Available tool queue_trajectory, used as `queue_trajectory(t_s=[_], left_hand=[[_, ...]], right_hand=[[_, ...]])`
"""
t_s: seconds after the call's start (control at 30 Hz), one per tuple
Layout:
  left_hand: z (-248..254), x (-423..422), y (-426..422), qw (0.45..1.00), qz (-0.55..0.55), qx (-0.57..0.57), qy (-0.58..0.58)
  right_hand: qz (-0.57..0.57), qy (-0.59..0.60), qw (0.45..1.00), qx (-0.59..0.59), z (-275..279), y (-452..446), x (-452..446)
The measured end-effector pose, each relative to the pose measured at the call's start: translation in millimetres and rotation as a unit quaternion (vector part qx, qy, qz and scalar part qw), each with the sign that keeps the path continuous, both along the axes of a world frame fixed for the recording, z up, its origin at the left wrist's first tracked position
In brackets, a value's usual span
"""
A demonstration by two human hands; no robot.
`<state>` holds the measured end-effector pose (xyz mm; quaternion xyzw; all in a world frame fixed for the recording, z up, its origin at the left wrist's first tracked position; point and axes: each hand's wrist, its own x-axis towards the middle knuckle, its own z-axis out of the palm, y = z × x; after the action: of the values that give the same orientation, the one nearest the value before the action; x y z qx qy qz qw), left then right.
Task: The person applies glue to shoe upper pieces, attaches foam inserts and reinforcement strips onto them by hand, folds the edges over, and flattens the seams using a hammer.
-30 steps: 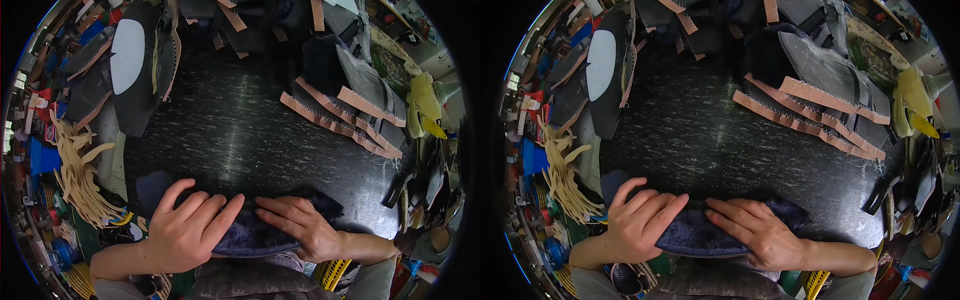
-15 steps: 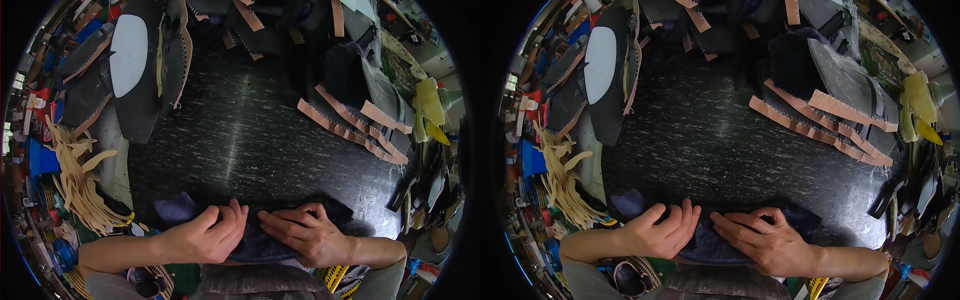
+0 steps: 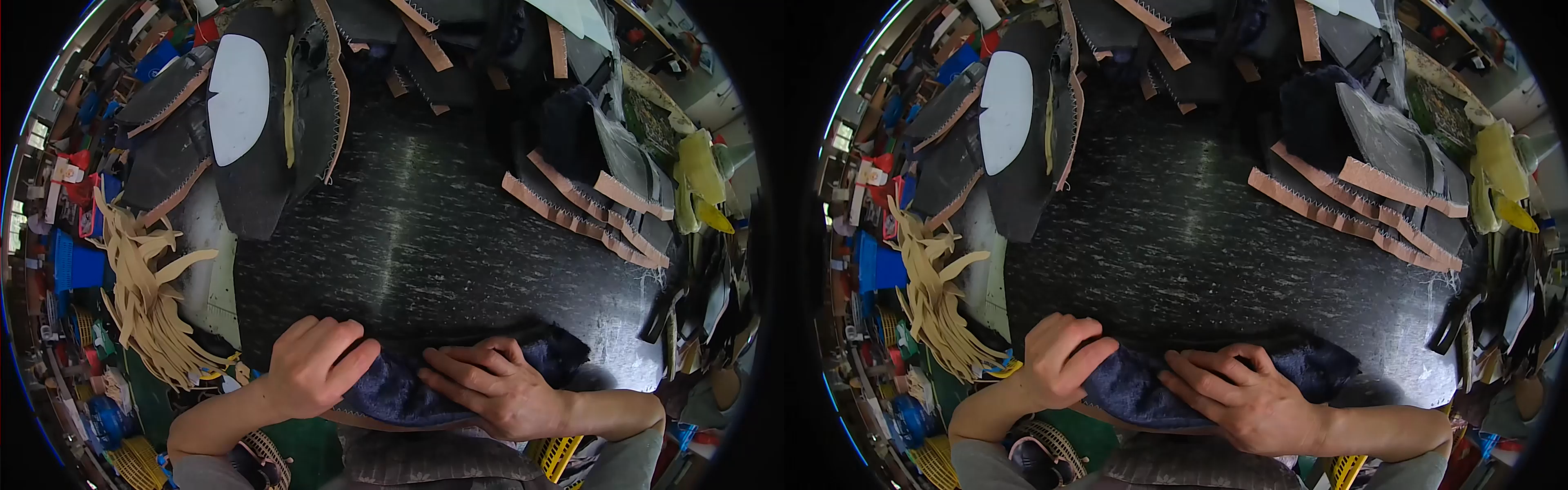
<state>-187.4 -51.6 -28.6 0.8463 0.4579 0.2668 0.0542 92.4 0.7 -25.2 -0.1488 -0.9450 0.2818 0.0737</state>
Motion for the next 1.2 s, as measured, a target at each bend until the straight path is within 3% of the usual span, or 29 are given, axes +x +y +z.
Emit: queue_trajectory(t_s=[0.17, 0.23, 0.4, 0.5, 0.57, 0.67, 0.7, 0.73, 0.77, 0.8, 0.83, 0.87, 0.9, 0.93, 0.97, 1.07, 1.13, 1.2], left_hand=[[-3.5, -7.2, -7.5, 0.991, -0.052, 0.025, 0.117], [0.1, -6.2, -0.5, 0.977, -0.094, 0.119, 0.148], [6.2, -11.5, -14.5, 0.972, -0.095, 0.062, 0.204], [4.9, -21.9, -30.4, 0.980, -0.084, 0.022, 0.181], [16.6, -22.3, -36.6, 0.973, -0.054, -0.212, 0.070], [0.9, -21.1, -43.6, 0.980, -0.059, -0.120, 0.148], [4.1, -25.6, -35.2, 0.986, -0.069, -0.153, -0.011], [20.8, -34.7, -23.6, 0.970, -0.079, -0.210, -0.096], [37.4, -43.3, -16.0, 0.944, -0.090, -0.263, -0.177], [33.7, -47.9, -14.6, 0.903, -0.055, -0.245, -0.347], [37.4, -32.7, -0.1, 0.838, 0.030, -0.190, -0.510], [41.9, -15.0, 17.4, 0.737, 0.106, -0.130, -0.655], [20.3, -7.2, 23.4, 0.754, 0.055, -0.202, -0.623], [0.4, 14.7, 17.8, 0.665, -0.025, -0.303, -0.682], [-18.4, 33.3, 13.7, 0.601, -0.088, -0.406, -0.683], [5.3, 97.1, 8.5, 0.620, -0.064, -0.448, -0.641], [21.3, 116.6, 22.1, 0.554, 0.004, -0.518, -0.652], [25.9, 125.9, 22.4, 0.534, -0.032, -0.528, -0.659]], right_hand=[[0.005, -0.007, 0.997, 0.078, -1.6, -4.5, 1.1], [-0.005, -0.018, 0.999, 0.035, 3.8, -3.4, -1.2], [0.012, -0.042, 0.998, 0.046, 12.7, -1.0, -3.9], [0.008, -0.015, 0.993, 0.119, 8.7, -16.9, 22.4], [-0.002, 0.001, 0.984, 0.176, 6.2, -21.0, 24.1], [0.027, 0.025, 0.980, 0.193, 11.3, -9.1, 17.1], [0.030, 0.038, 0.985, 0.164, 17.4, -3.7, 17.1], [0.030, 0.051, 0.989, 0.134, 24.8, 1.9, 18.6], [-0.040, 0.089, 0.994, 0.044, 45.8, 10.3, 21.9], [-0.106, 0.056, 0.989, -0.083, 76.7, 19.8, 27.4], [-0.169, 0.027, 0.963, -0.208, 101.9, 28.2, 35.2], [-0.221, -0.015, 0.924, -0.312, 105.0, 37.9, 46.0], [-0.253, 0.066, 0.879, -0.400, 92.3, 35.7, 50.8], [-0.275, 0.149, 0.819, -0.482, 74.8, 31.9, 54.3], [-0.285, 0.168, 0.804, -0.495, 65.4, 28.1, 57.3], [-0.297, 0.215, 0.731, -0.575, 40.6, 16.7, 60.9], [-0.285, 0.223, 0.727, -0.583, 35.3, 14.7, 72.5], [-0.271, 0.241, 0.722, -0.590, 29.2, 13.9, 85.5]])
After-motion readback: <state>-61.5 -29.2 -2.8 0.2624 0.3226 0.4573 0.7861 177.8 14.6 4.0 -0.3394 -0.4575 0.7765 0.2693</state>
